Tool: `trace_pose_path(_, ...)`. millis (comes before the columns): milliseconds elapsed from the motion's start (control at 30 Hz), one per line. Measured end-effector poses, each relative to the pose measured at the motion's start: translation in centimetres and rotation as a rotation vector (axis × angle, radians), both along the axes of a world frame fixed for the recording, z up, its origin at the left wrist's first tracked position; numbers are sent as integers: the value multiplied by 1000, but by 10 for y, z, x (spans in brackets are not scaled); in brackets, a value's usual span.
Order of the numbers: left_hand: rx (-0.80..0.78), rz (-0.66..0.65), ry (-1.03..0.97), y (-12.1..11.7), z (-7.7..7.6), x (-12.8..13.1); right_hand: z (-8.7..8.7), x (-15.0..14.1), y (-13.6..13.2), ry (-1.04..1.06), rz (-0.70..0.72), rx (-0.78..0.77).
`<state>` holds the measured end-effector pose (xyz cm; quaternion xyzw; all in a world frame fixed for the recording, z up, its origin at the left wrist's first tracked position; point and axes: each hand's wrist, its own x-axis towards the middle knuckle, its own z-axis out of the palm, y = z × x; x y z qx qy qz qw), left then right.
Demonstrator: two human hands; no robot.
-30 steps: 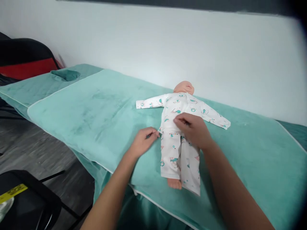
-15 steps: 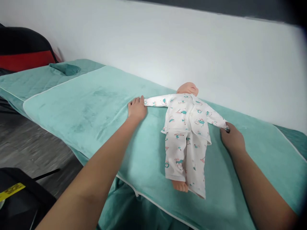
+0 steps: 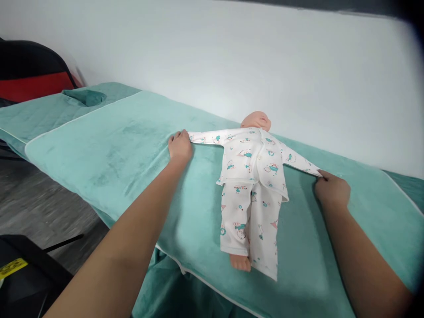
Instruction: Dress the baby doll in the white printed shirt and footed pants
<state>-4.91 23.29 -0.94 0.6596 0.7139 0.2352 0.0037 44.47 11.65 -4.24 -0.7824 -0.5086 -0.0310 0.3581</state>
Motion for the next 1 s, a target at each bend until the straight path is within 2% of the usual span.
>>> trace_pose_path(100,26,9,-30,-8,2,2,4,-11,-3,-14,-76,-125)
trace_pose_path(133,32,20,-38,-12,3,2,6,-16,-5,-29,-61,-139)
trace_pose_path(267,31,57,-52,-35,4,6,11,-44,-23,-75,29,-62)
trace_pose_path(367,51,41,-70,-64,-1,16,9,-75,-48,-62,118,-27)
trace_pose_path(467,119,-19,-159,-102,-8,32,9,-116,-87,-16,285,23)
trace_pose_path(533,127,-112,-398,-131,-10,42,10,-144,-120,16,424,36)
trace_pose_path(600,78,-212,-709,-164,-11,47,11,-168,-156,82,501,39)
trace_pose_path(733,-13,-382,-1178,-234,-10,47,6,-198,-217,334,460,98)
trace_pose_path(800,-81,-516,-1282,-266,-10,46,2,-206,-236,377,453,84)
trace_pose_path(900,-167,-654,-1221,-300,-12,48,1,-212,-245,354,459,25)
trace_pose_path(1000,-106,-639,-1018,-312,-17,59,5,-217,-239,327,431,13)
